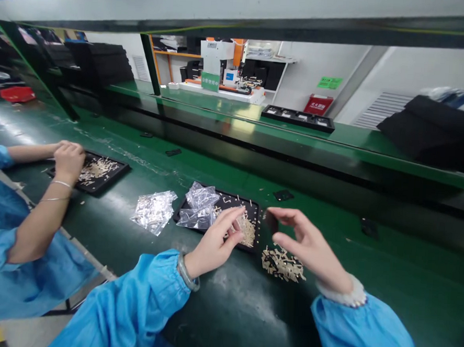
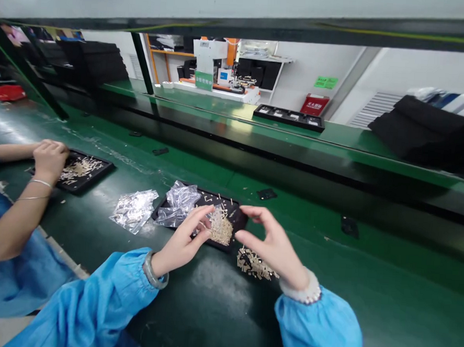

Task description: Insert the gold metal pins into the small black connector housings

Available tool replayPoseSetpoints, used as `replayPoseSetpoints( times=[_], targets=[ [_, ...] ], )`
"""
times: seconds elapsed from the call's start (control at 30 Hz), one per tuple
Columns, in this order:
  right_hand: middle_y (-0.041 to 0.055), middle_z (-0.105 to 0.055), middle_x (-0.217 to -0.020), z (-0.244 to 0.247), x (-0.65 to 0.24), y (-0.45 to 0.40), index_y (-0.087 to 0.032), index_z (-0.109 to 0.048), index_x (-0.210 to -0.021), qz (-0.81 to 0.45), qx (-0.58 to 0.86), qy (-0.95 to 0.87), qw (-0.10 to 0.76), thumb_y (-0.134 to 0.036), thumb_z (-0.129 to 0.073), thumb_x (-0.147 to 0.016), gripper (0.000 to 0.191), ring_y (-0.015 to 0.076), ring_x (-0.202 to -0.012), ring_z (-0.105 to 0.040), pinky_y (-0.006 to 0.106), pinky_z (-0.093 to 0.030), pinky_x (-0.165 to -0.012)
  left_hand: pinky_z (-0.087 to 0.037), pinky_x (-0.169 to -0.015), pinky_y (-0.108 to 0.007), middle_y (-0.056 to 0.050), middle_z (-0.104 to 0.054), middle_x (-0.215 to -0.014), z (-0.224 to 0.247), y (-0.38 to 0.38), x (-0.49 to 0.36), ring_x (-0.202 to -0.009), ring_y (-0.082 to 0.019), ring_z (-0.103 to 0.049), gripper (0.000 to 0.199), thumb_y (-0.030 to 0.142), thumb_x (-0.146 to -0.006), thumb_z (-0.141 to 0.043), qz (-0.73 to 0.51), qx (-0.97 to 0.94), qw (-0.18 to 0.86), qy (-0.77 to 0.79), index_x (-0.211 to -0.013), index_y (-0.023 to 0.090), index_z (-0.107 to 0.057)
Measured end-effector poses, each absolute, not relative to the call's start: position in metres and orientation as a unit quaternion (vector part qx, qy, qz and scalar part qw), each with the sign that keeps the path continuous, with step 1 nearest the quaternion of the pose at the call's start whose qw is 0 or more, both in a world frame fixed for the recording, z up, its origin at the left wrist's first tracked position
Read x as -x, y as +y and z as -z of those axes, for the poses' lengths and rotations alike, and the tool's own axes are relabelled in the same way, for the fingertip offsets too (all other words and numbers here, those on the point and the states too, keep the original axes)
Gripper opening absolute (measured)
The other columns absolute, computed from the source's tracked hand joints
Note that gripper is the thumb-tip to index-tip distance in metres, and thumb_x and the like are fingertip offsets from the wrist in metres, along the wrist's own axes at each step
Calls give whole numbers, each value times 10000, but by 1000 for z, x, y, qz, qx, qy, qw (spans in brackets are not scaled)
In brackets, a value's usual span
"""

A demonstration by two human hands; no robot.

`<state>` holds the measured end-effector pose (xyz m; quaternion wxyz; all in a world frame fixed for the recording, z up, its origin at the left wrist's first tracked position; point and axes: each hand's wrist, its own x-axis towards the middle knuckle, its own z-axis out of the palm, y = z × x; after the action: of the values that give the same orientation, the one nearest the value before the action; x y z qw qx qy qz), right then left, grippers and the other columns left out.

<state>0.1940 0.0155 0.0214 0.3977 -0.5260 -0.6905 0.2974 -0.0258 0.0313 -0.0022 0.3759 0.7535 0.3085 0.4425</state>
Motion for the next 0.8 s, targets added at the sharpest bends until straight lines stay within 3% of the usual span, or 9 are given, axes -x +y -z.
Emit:
replayPoseSetpoints(
  times=[0.07,0.13,0.23,0.33,0.47,0.67,0.8],
  targets=[
    [69,-571,-1148,-31,-171,4,-225,-517,-1102,-332,490,-711,379,-414,-649,-733,434,226,-1076,-510,372,-392,-932,-467,-839,-320,-99,-447,-1256,1,29,25,-947,-153,-531,373,162,-867,-448,-452,-758,385,270,-1233,231,-454],
    [74,-573,-1142,-31,-162,-2,-223,-519,-1099,-363,468,-718,366,-416,-623,-761,403,225,-1069,-516,369,-409,-918,-437,-880,-338,-85,-534,-1119,-1,28,25,-999,-173,-518,203,184,-879,-437,-465,-750,406,238,-1027,197,-576],
    [74,-595,-1109,-20,-168,-7,-227,-534,-1092,-326,493,-718,367,-410,-537,-832,318,220,-1018,-545,364,-437,-869,-455,-726,-281,-59,-566,-891,-2,29,24,-816,-142,-540,194,280,-894,-431,-479,-678,501,246,-827,163,-570],
    [78,-635,-963,-3,-181,-11,-209,-600,-992,-115,559,-750,335,-357,-510,-858,219,229,-906,-563,373,-434,-799,-392,-553,-218,-15,-512,-791,0,31,21,-582,-72,-450,245,397,-863,-476,-466,-548,644,262,-823,157,-507],
    [90,-643,-890,16,-185,-17,-179,-647,-944,78,541,-814,197,-239,-467,-883,200,243,-851,-547,369,-401,-715,-319,-477,-185,10,-482,-746,9,26,13,-503,-41,-368,308,442,-779,-582,-383,-423,782,251,-817,163,-457],
    [85,-633,-922,26,-179,-15,-177,-642,-972,134,507,-840,139,-144,-476,-867,200,243,-907,-527,361,-380,-767,-266,-431,-165,14,-476,-735,29,21,3,-470,-36,-342,249,328,-740,-628,-304,-298,862,275,-830,159,-468],
    [80,-627,-910,28,-178,-11,-177,-640,-938,125,503,-845,130,-117,-464,-862,202,241,-914,-519,359,-374,-781,-240,-426,-168,22,-440,-702,36,26,5,-466,-43,-317,260,245,-730,-600,-297,-235,893,242,-958,147,-523]
  ],
)
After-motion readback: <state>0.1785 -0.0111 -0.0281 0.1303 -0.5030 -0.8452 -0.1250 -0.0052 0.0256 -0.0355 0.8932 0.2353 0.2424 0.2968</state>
